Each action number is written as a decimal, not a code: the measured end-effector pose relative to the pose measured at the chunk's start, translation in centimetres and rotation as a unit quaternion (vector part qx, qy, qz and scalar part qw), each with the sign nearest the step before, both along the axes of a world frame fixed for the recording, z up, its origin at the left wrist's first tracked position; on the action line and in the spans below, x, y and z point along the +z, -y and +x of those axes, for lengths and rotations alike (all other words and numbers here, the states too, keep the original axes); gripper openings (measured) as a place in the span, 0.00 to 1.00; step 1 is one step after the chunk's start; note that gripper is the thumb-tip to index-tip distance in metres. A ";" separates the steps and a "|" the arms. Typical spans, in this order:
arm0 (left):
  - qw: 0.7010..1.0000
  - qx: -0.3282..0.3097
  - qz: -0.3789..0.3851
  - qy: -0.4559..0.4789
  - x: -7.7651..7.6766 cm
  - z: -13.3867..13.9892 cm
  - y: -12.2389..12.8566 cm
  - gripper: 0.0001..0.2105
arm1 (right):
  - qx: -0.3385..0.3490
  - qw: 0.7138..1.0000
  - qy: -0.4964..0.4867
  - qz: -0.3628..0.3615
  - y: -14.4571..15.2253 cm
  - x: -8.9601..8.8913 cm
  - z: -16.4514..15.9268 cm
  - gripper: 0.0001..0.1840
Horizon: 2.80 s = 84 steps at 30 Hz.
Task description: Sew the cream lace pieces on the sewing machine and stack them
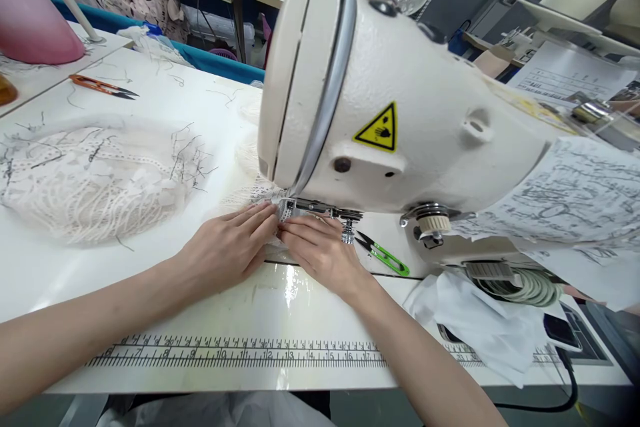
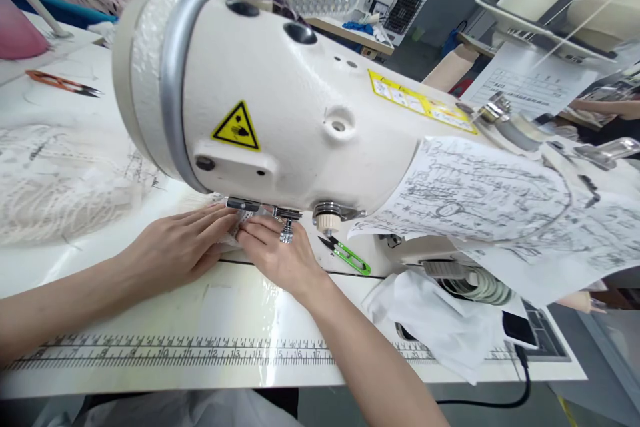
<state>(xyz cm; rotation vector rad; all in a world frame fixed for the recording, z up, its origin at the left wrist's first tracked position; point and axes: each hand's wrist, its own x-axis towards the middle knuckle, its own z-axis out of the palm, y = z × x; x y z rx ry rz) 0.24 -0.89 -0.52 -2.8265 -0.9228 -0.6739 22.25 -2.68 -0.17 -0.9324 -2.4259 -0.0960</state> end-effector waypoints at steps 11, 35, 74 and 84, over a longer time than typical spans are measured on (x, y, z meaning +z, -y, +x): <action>0.999 -0.019 0.025 -0.043 -0.2 -0.3 -0.2 0.21 | -0.005 0.999 0.009 -0.040 -0.4 -0.2 0.8 0.12; 0.998 -0.028 0.023 -0.050 -0.3 0.1 -0.8 0.21 | -0.057 0.998 -0.016 -0.038 -0.9 0.5 0.9 0.12; 0.998 -0.063 -0.019 -0.001 -1.5 -1.6 -1.6 0.25 | -0.078 0.994 0.073 0.029 0.7 0.2 -1.4 0.11; 0.997 -0.057 -0.025 -0.037 -0.4 -1.5 -2.0 0.23 | -0.041 0.996 0.048 0.056 0.4 0.1 -1.4 0.11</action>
